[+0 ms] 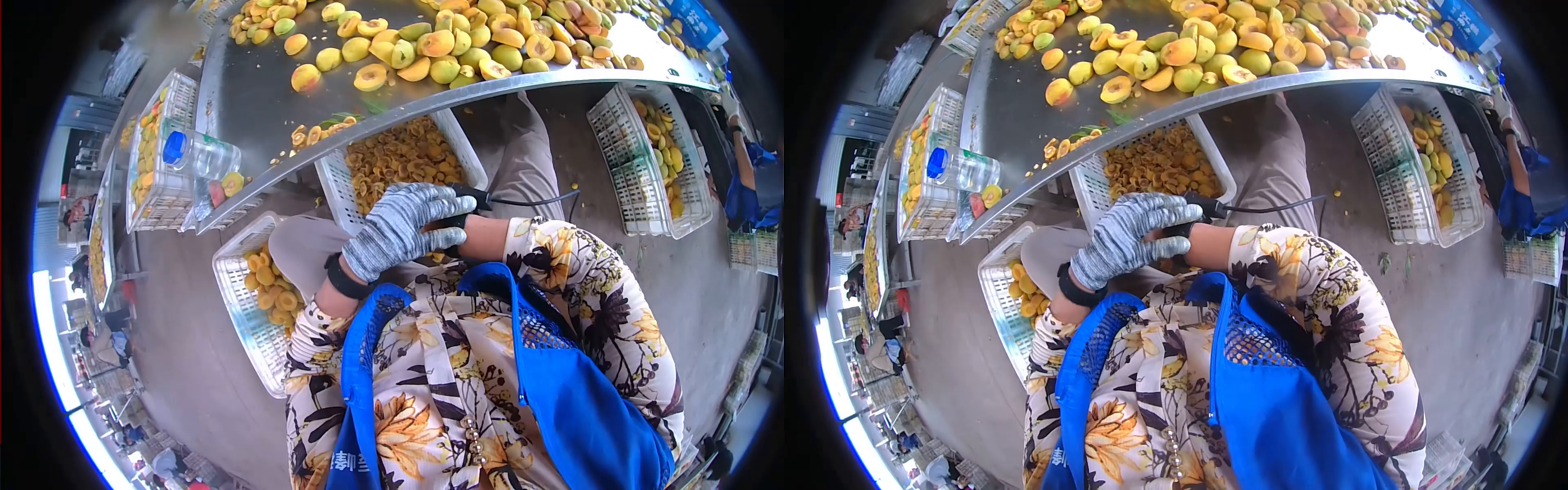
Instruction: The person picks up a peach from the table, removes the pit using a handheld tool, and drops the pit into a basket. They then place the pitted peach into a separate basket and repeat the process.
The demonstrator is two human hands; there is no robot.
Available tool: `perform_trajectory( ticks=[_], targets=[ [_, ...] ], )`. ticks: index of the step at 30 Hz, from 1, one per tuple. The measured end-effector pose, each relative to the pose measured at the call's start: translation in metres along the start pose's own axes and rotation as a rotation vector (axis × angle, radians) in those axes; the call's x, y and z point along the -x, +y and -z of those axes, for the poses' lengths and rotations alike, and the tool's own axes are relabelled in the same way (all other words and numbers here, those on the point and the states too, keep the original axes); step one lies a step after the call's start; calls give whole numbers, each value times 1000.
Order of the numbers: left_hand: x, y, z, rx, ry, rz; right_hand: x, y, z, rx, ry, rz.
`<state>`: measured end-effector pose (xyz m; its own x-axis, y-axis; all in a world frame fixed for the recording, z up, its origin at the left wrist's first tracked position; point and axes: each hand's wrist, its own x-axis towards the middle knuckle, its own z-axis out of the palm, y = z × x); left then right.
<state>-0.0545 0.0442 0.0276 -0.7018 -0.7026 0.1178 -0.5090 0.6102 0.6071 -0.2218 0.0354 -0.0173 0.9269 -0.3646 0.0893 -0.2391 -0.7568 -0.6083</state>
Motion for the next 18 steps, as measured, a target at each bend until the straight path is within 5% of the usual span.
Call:
perform_trajectory(
  ticks=[2,6,10,12,13,14,16,18],
  targets=[
    [-4,2,0,179,21,-19,2,-4,0,-295,219,131],
    [1,5,3,167,-38,80,-5,-28,36,-287,-185,-116],
    [6,-6,-6,266,83,128,-14,-29,32,-321,-190,-152],
    [10,-11,-8,305,135,132,-23,-7,-9,499,-61,165],
    [12,-13,-8,308,169,175,-32,11,-46,845,32,154],
    [14,-13,-8,309,203,218,-43,18,-52,845,30,154],
    [22,-14,-2,302,272,201,-62,28,-53,296,-609,-236],
    [29,-16,6,683,628,349,-58,19,-17,222,-441,-200]
  ],
)
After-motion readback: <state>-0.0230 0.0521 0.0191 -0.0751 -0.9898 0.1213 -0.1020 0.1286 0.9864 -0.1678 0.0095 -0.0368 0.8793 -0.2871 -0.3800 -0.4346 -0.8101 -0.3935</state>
